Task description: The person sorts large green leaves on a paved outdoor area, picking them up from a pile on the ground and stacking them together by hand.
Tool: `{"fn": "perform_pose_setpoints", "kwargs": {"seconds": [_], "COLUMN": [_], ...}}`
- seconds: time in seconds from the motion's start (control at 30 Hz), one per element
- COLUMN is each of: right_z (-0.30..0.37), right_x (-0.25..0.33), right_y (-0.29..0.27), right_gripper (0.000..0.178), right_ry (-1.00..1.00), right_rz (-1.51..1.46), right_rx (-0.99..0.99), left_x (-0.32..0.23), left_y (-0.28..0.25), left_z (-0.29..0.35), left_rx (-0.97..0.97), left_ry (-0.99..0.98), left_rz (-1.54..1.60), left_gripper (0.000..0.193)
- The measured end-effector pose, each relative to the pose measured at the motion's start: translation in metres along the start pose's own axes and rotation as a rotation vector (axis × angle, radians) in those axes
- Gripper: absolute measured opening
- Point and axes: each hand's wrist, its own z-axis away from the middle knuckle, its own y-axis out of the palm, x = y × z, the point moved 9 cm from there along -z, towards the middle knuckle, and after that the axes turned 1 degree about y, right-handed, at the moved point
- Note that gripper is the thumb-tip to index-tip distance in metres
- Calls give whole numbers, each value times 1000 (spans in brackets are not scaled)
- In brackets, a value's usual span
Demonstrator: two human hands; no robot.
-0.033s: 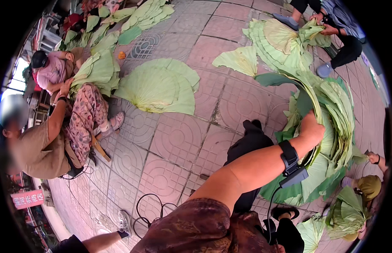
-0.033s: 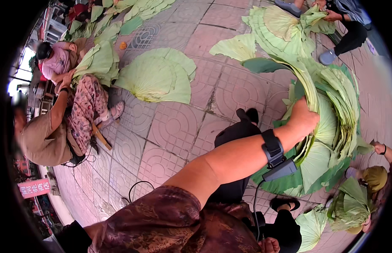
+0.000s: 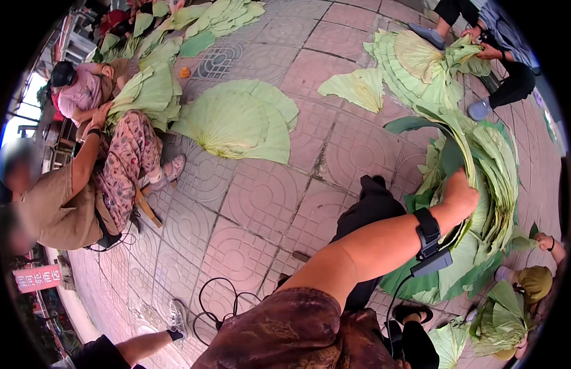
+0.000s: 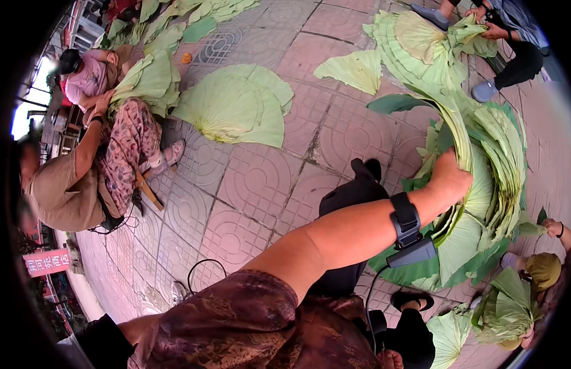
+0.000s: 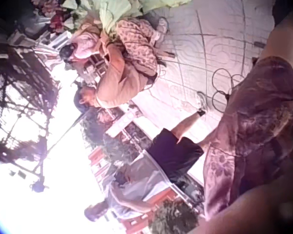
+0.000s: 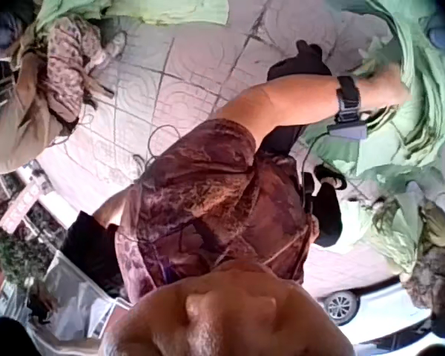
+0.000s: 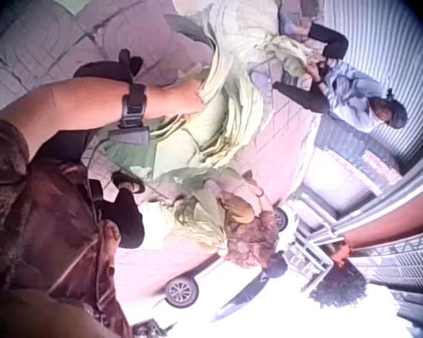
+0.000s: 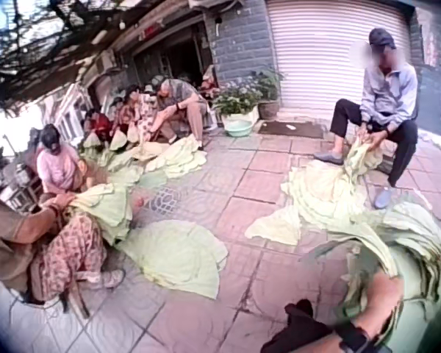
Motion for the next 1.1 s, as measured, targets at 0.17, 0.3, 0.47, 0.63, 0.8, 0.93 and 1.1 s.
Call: {"fn": "perform_pose_setpoints", "kwargs": {"seconds": [0.17, 0.3, 0.47, 0.63, 0.8, 0.93, 1.1], "right_z": [-12, 4, 36, 108, 128, 52, -39], "right_x": [-24, -46, -88, -165, -98, 129, 302], "right_y": [-16, -18, -38, -23, 38, -13, 4], "right_gripper": [24, 25, 26, 28, 29, 20, 18], "right_ry": [136, 223, 322, 496, 349, -200, -903], "right_rz": [126, 158, 134, 86, 691, 1454, 1139], "right_rx": [-79, -126, -171, -93, 410, -13, -384], "left_x": [3, -5, -7, -15, -38, -42, -38], "left_y": [-6, -12, -19, -11, -10, -9, -16], "left_z": [4, 3, -2, -1, 0, -5, -7], "left_rx": [13, -15, -12, 132, 78, 55, 51], "left_ry": [-126, -105, -76, -162, -159, -142, -159], "left_rz": [44, 47, -41, 408, 372, 300, 203], "left_gripper": [38, 37, 40, 35, 49, 52, 50]}}
